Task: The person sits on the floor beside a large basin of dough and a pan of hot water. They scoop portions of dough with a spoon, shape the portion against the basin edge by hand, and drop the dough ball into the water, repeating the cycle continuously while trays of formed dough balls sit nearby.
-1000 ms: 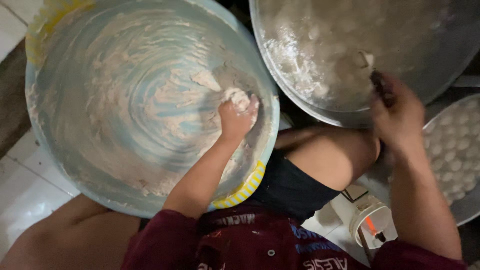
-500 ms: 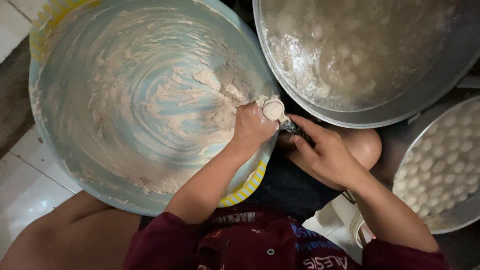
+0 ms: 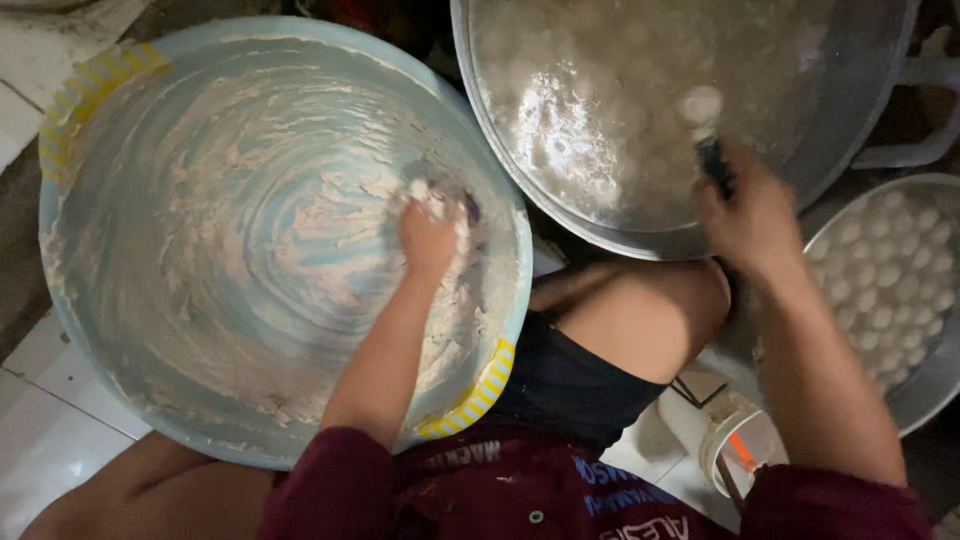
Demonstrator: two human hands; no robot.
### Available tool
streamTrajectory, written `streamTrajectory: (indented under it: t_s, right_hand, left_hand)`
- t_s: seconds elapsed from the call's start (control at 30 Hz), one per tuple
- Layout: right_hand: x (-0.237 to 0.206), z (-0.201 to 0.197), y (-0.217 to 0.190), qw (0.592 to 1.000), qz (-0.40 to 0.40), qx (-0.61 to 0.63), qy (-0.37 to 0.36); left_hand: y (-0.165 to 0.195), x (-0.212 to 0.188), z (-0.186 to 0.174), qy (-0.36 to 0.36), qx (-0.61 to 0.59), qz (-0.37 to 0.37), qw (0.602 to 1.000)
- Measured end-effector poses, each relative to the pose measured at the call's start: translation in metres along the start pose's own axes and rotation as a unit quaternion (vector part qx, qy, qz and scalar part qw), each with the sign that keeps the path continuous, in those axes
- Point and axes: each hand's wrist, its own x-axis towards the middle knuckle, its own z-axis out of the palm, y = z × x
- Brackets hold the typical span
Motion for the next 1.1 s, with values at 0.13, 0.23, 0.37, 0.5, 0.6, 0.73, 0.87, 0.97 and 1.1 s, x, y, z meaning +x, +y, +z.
streamTrajectory:
  t_s: [0.13,0.23,0.37,0.5,0.6,0.73,0.87,0.97,1.1]
  right_hand:
    - [0.010,-0.009,0.017,0.978,0.083,-0.190,0.021]
    - [0.006,-0.011,0.016,0.970,-0.056,-0.219,0.091]
    - [-0.022,0.000,-0.003,0.998,0.013,0.041,0.042]
    - [-0.055,0.018,-0.044,0.945,0.051,0.258,-0.194]
    - [-0.068,0.038,-0.086,0.949,0.021,0.224,-0.220]
    - [-0.073,0.044,-0.118,0.965,-0.103,0.131,-0.204]
    - [-0.064,0.047,-0.120,0.938,-0.061,0.208,-0.272]
    - [-0.057,0.053,-0.111,0.930,-0.015,0.217,-0.298]
    - [-0.046,0.048,-0.081,0.933,0.012,0.220,-0.284]
  left_hand:
    - [0.006,-0.029,0.004,-0.067,-0.215,0.004,0.974]
    - [0.017,-0.028,-0.015,0.107,0.056,0.363,0.924]
    - [0.043,-0.044,-0.035,-0.012,-0.187,0.139,0.972]
    - [0.068,-0.050,-0.040,0.100,-0.169,0.284,0.939]
    - [0.073,-0.049,-0.046,0.136,-0.111,0.392,0.903]
    - [0.072,-0.055,-0.045,-0.022,-0.190,0.242,0.951]
    - [0.064,-0.059,-0.026,-0.058,-0.116,0.149,0.980]
    - [0.041,-0.044,-0.023,-0.094,-0.003,0.127,0.988]
    - [-0.021,-0.008,-0.042,-0.128,0.089,-0.100,0.983]
